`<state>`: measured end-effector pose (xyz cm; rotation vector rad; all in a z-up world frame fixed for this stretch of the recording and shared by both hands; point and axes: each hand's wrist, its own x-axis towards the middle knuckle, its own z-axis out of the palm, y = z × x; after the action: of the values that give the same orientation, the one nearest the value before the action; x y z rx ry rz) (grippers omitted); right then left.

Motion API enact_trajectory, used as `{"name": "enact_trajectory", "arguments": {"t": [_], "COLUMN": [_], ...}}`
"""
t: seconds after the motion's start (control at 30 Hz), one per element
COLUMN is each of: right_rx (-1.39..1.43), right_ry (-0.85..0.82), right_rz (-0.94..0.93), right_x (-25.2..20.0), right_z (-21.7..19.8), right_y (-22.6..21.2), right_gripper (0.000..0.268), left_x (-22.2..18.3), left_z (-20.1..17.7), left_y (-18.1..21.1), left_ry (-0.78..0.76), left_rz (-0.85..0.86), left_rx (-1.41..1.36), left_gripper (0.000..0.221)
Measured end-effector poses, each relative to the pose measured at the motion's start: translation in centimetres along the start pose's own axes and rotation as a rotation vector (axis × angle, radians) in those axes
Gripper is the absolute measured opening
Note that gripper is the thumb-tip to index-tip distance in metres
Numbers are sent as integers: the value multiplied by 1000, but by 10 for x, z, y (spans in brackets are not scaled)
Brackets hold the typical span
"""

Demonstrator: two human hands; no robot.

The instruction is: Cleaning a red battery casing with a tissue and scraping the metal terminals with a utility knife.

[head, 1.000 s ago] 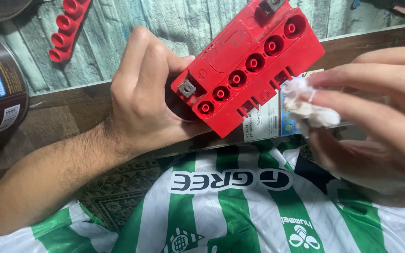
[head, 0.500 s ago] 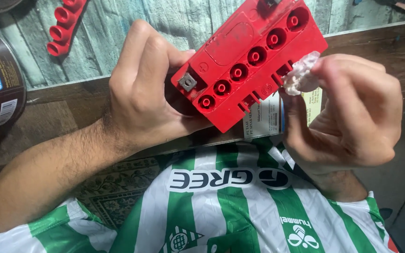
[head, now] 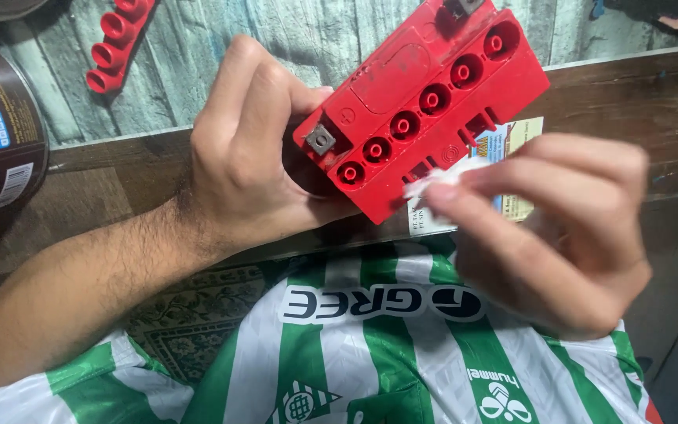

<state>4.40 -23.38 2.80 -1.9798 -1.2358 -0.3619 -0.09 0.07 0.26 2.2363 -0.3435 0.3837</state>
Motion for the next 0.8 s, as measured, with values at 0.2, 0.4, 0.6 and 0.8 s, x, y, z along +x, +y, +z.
{"name": "enact_trajectory", "arguments": {"t": [0.2,0.4,0.6,0.8], "right_rx": [-38,-189,-78,-169], "right_ry": [-37,-46,-96,68], "right_rz": [47,252,20,68], "right_x": [2,-18,-10,-8], "right_z": [6,-19,-23,3], "right_y": [-12,19,27,7], "right_gripper": [29,12,14,12], "left_x": [0,0,0,0], "left_z": [-1,0,4,2], "left_y": [0,-3,-4,-4], "left_ry": [2,1,21,-5], "left_rz": [15,33,63,55], "left_rx": [8,-3,40,29], "left_gripper": [66,64,57,57]}}
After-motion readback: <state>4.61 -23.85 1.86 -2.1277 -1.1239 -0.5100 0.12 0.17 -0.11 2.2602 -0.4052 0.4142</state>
